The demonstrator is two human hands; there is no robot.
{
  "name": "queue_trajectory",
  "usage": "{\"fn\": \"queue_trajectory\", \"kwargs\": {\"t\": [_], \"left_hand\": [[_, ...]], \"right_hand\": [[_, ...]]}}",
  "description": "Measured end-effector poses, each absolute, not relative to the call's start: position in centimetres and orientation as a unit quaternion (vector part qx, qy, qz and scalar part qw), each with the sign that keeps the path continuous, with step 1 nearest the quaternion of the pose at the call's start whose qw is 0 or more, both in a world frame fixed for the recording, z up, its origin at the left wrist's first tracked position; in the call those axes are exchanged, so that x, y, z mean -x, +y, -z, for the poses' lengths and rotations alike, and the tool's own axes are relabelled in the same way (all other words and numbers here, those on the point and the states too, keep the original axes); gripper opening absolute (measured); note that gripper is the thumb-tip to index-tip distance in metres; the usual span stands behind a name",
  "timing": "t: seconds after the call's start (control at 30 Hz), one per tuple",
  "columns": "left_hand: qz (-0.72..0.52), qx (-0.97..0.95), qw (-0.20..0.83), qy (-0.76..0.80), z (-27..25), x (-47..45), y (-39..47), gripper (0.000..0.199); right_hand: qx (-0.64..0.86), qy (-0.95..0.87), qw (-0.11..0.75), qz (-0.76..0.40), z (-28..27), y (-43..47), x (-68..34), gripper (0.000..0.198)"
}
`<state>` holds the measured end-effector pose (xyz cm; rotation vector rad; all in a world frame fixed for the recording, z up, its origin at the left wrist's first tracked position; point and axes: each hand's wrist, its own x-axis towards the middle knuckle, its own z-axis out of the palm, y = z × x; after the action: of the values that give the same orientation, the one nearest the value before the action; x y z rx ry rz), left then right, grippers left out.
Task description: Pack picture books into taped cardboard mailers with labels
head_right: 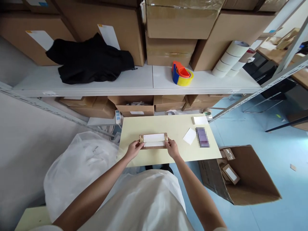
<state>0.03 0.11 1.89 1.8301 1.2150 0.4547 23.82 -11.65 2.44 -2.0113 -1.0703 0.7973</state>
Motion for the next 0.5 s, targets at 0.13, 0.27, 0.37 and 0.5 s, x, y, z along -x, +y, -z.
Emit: {"fn": "queue_trajectory", "kwargs": {"t": [0.13, 0.27, 0.37, 0.5], "left_hand": [[-0.152, -0.749, 0.403, 0.503, -1.8, -2.0, 0.4, 0.037], [-0.136, -0.750, 0.408, 0.503, -0.6, -3.3, 0.4, 0.034], [-0.132, -0.745, 0.413, 0.507, 0.0, -3.8, 0.3, 0.029], [-0.129, -0.730, 0.418, 0.524, 0.3, -3.8, 0.1, 0.028]], "right_hand": [[0.807, -0.413, 0.291, -0.306, -3.3, -11.1, -24.8, 0.047], [0.805, -0.411, 0.281, -0.322, -2.4, -10.4, -25.3, 0.044], [0.799, -0.412, 0.282, -0.335, -1.6, -10.3, -25.9, 0.043], [0.787, -0.417, 0.285, -0.354, -0.7, -10.4, -26.8, 0.046]]}}
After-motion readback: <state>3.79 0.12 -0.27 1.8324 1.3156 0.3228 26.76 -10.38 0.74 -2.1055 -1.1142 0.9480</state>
